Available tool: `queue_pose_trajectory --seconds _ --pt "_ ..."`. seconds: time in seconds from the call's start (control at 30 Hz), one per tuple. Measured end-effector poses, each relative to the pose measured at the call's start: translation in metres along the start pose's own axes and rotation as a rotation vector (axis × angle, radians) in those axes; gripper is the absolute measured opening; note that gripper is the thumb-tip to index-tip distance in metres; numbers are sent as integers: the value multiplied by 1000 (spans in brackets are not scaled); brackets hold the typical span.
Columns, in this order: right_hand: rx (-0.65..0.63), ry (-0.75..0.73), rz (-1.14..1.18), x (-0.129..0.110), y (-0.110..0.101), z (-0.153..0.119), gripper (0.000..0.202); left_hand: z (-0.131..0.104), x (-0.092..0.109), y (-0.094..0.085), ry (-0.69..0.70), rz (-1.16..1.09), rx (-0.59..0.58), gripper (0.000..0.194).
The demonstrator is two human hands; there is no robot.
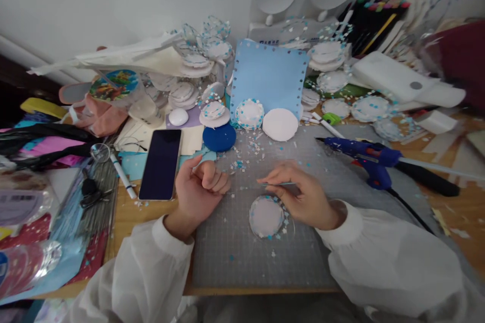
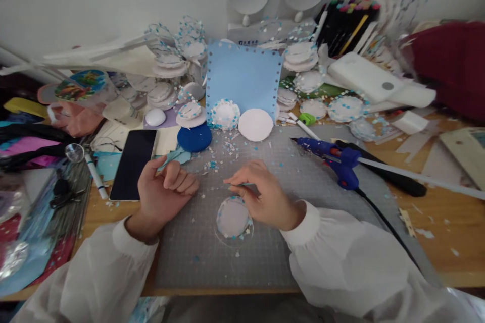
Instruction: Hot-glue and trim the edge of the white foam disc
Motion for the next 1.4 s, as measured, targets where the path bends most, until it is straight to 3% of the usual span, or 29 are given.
queue_pose_trajectory --seconds 0.2,0.47,0.7,1.0,1.4 --pt "100 93 72 3 -8 -2 14 1 -1 -1 -5 3 -11 52" --pt "-49 -25 -52 0 3 -1 13 0 -1 0 -5 16 10 53" --pt "-81 -49 -97 1 5 -3 16 0 -1 0 -12 5 11 53" --pt "63 9 -37 -5 -4 1 15 0 -1 1 -13 5 36 54" --pt "-103 -91 -115 0 5 -4 15 0 -2 1 -8 13 -1 54"
Point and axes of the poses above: each hand's wrist, its own z-axis towards the middle knuckle, its own y-axis out of the palm, x = y × z, the point moved 3 cm from there along z, towards the middle knuckle, and after that the axes turned 11 degrees about y, right-handed, at the moved point
